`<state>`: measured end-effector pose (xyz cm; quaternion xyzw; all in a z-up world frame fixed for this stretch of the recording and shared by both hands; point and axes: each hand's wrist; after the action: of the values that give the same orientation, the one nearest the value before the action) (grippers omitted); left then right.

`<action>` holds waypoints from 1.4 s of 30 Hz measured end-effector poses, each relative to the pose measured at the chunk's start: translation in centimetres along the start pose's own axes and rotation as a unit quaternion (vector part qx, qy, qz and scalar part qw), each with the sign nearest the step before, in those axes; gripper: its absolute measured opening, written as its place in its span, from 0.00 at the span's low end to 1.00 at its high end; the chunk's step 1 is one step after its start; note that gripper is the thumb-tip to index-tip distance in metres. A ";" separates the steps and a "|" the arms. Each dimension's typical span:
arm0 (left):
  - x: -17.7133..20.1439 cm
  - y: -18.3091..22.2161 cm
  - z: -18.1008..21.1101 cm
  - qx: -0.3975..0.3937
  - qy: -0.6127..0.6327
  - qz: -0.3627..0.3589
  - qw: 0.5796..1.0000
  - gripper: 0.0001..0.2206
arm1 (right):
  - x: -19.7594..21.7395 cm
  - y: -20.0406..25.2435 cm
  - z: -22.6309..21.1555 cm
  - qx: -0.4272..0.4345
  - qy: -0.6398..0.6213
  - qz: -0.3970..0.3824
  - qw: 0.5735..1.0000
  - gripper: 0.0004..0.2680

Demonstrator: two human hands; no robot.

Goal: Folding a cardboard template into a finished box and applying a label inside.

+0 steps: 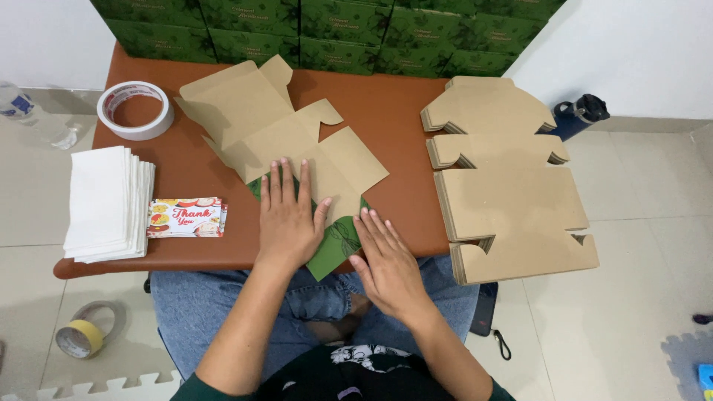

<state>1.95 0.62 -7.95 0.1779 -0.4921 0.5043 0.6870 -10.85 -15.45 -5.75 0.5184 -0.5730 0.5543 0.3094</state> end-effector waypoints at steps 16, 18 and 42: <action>0.8 -0.1 0.2 0.012 0.000 -0.050 0.999 0.48 | 0.2 -3.0 3.2 -0.138 -0.080 0.014 0.987 0.14; 0.8 -0.1 0.2 0.003 0.002 -0.039 0.999 0.48 | -0.8 -3.1 3.3 -0.149 0.034 0.002 0.988 0.16; 0.0 0.0 -0.2 -0.033 0.015 -0.049 0.998 0.39 | 0.8 -4.5 2.9 0.006 -0.088 -0.035 0.995 0.15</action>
<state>2.09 0.81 -8.01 0.1717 -0.4889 0.4557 0.7238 -6.21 -17.75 -4.16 0.5870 -0.5759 0.4988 0.2738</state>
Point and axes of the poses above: each hand's wrist, its own y-axis away from the middle knuckle, its own x-axis out of the back of the hand, z = x × y, and after that the axes turned 9 degrees about y, right-handed
